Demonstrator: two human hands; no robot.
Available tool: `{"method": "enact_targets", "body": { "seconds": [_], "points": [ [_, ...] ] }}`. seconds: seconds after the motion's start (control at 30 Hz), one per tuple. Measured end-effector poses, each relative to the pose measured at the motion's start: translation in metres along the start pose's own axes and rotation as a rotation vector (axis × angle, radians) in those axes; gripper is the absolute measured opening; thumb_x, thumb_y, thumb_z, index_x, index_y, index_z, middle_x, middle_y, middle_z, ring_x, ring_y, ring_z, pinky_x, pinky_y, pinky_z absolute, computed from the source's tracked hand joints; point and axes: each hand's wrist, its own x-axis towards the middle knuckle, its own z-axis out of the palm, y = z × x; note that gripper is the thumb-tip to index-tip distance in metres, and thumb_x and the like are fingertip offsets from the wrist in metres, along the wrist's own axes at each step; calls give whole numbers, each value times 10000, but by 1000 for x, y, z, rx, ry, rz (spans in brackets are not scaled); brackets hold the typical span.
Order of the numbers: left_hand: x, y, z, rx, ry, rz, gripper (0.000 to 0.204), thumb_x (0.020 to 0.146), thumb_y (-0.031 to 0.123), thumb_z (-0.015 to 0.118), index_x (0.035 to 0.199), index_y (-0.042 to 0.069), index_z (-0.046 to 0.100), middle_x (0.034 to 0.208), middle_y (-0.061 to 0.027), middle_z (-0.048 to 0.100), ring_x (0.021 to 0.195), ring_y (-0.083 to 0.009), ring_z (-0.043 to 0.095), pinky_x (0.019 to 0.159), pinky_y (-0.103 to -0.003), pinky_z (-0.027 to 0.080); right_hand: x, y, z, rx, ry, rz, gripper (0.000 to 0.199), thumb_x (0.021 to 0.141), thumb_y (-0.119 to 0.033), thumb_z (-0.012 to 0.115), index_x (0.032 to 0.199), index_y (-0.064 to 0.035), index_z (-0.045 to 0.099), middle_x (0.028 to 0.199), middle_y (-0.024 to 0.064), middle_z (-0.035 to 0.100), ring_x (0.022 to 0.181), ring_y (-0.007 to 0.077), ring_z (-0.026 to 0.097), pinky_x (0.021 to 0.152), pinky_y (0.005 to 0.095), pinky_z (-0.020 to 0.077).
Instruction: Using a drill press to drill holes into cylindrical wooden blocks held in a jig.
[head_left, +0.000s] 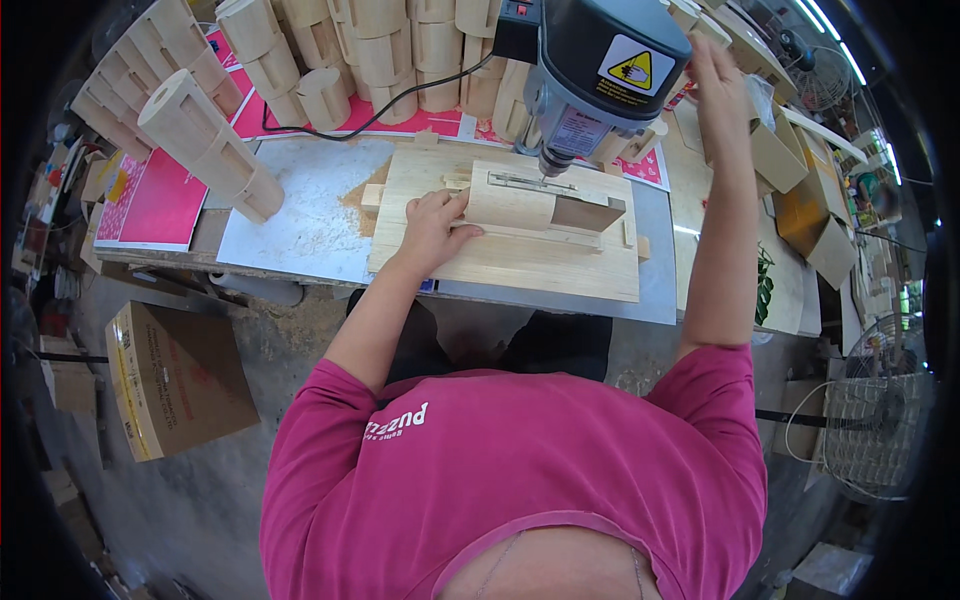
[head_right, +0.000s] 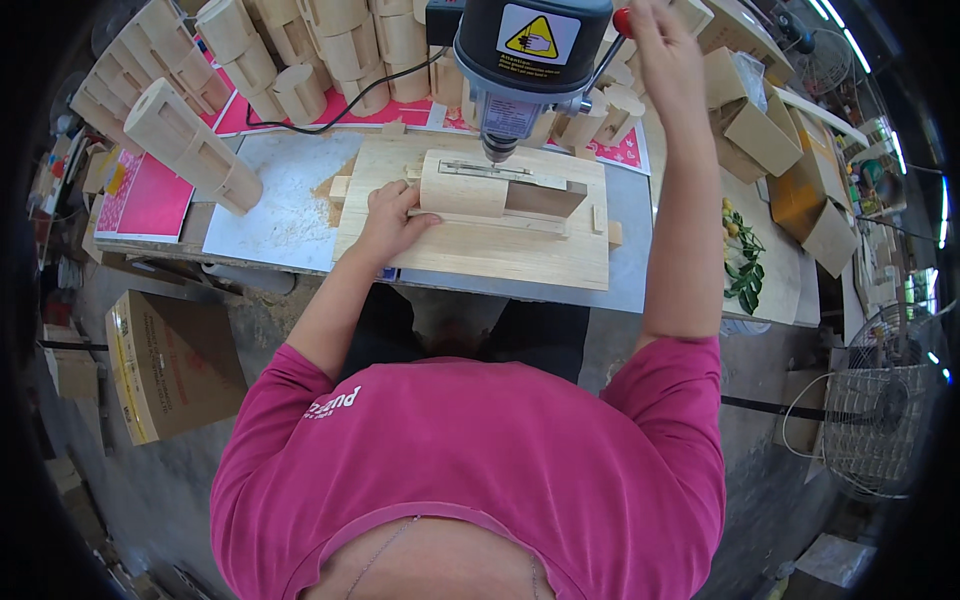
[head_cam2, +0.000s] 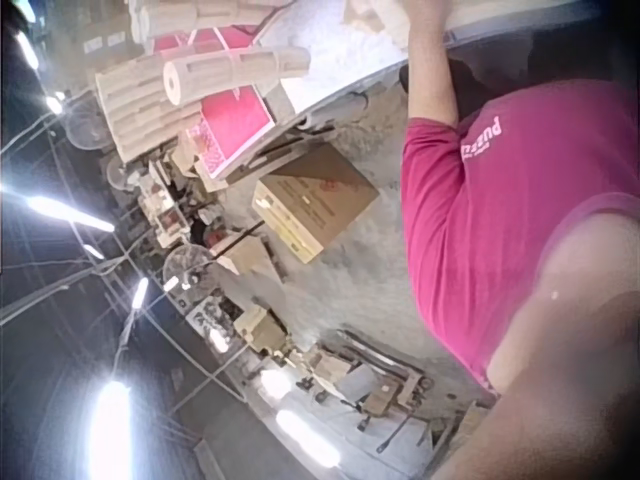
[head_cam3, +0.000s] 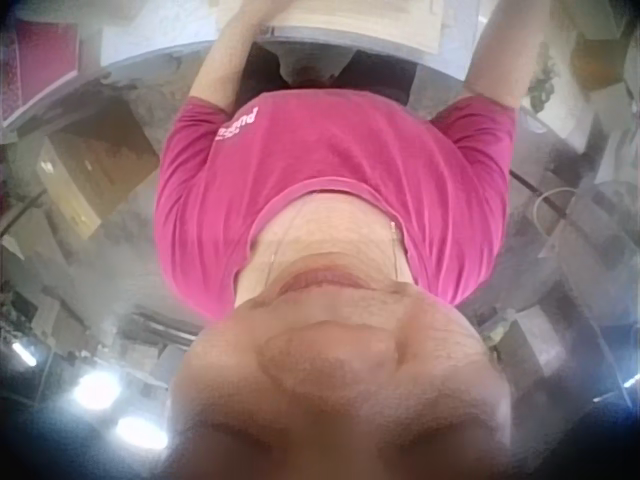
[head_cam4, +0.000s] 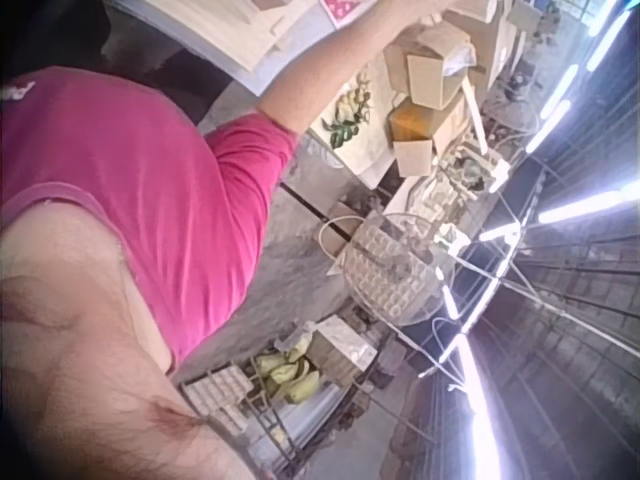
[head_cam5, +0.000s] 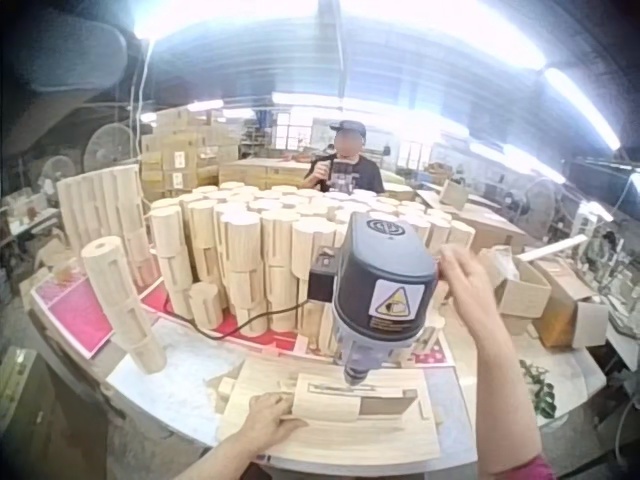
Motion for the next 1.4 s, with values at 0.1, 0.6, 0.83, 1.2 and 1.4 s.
{"method": "enact_targets", "body": {
  "seconds": [0.1, 0.6, 0.83, 1.2, 1.4],
  "points": [
    [0, 1, 1, 10, 4, 11, 560, 654, 330, 730, 1151, 131, 562, 819, -28, 530, 844, -216, 509, 749, -360, 297, 7, 9, 5, 66, -41, 25, 372, 915, -360, 465, 997, -37, 631, 786, 6, 563, 697, 67, 487, 623, 221, 395],
    [0, 0, 0, 0, -10, 13, 563, 659, 328, 726, 1165, 143, 565, 807, -28, 517, 822, -216, 513, 739, -349, 296, -152, -29, 20, -158, 55, -102, 136, 855, -99, 539, 803, 10, 603, 586, 112, 483, 514, 163, 474, 488, 286, 360],
    [2, 0, 2, -10, -10, 18, 569, 657, 336, 725, 1167, 142, 564, 805, -36, 516, 814, -215, 515, 736, -352, 299, -176, 33, 57, -74, 134, -295, 109, 853, -35, 513, 880, 25, 600, 682, 104, 551, 571, 184, 504, 519, 280, 388],
    [-1, -3, -1, 52, 17, 52, 548, 641, 345, 729, 1119, 123, 582, 796, -35, 536, 791, -216, 525, 728, -359, 306, -133, -20, 21, -182, 158, -393, 162, 807, -88, 582, 668, -20, 535, 540, 109, 449, 476, 246, 476, 461, 313, 356],
    [13, 35, 25, 16, 111, 79, 395, 664, 345, 714, 973, 121, 616, 751, -32, 529, 742, -219, 516, 712, -354, 314, -10, -31, 13, -451, 165, -312, 314, 865, -269, 458, 782, 8, 579, 691, 162, 542, 694, 262, 526, 639, 345, 412]
  ]
}}
